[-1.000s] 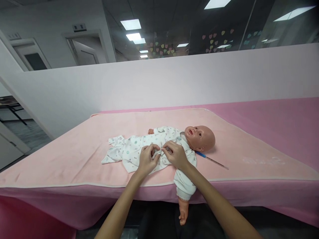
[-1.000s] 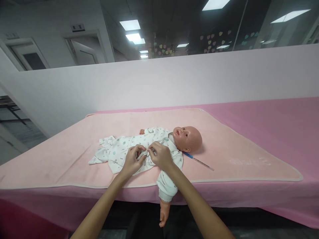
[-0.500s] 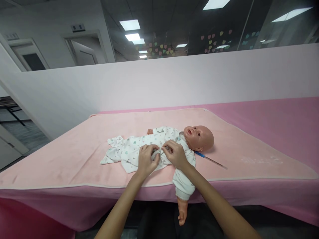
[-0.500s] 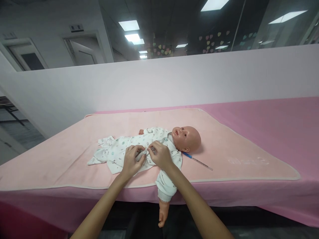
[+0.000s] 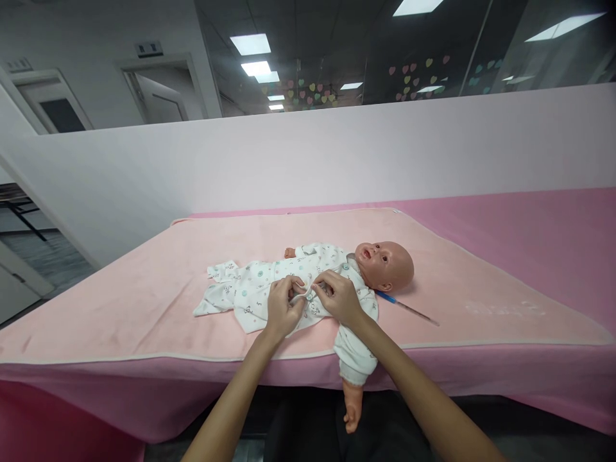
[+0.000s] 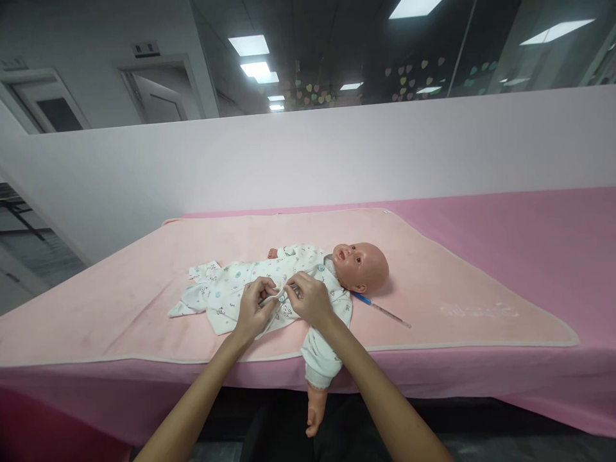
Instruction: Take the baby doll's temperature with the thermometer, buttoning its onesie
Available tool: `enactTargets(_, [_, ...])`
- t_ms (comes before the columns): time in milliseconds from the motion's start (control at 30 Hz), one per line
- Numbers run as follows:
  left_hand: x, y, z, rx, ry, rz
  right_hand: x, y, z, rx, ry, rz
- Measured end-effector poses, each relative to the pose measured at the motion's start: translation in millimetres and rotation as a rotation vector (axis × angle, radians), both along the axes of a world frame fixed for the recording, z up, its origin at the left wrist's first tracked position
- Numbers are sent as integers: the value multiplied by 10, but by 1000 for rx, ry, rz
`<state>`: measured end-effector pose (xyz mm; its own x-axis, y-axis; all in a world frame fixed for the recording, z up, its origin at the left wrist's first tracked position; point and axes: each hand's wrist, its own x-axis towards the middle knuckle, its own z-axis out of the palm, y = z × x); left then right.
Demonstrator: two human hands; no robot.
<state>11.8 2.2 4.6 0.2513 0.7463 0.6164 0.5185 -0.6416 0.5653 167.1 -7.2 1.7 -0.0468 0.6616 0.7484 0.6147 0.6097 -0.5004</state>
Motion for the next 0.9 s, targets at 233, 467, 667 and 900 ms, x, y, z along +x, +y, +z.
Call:
enactTargets(233, [-51,19,-26,-59,-63,-44,0,11,-9,19,4,0])
enactTargets(467, [-63,19,-32,-22,-180,126,7,42,-21,50,69,-99])
enactTargets(667, [-56,45,11,330,-113,501,16,67,-30,93,86,-205])
enactTargets(900, [52,-32,38,491,247,102,29,67,-42,79,15,-180])
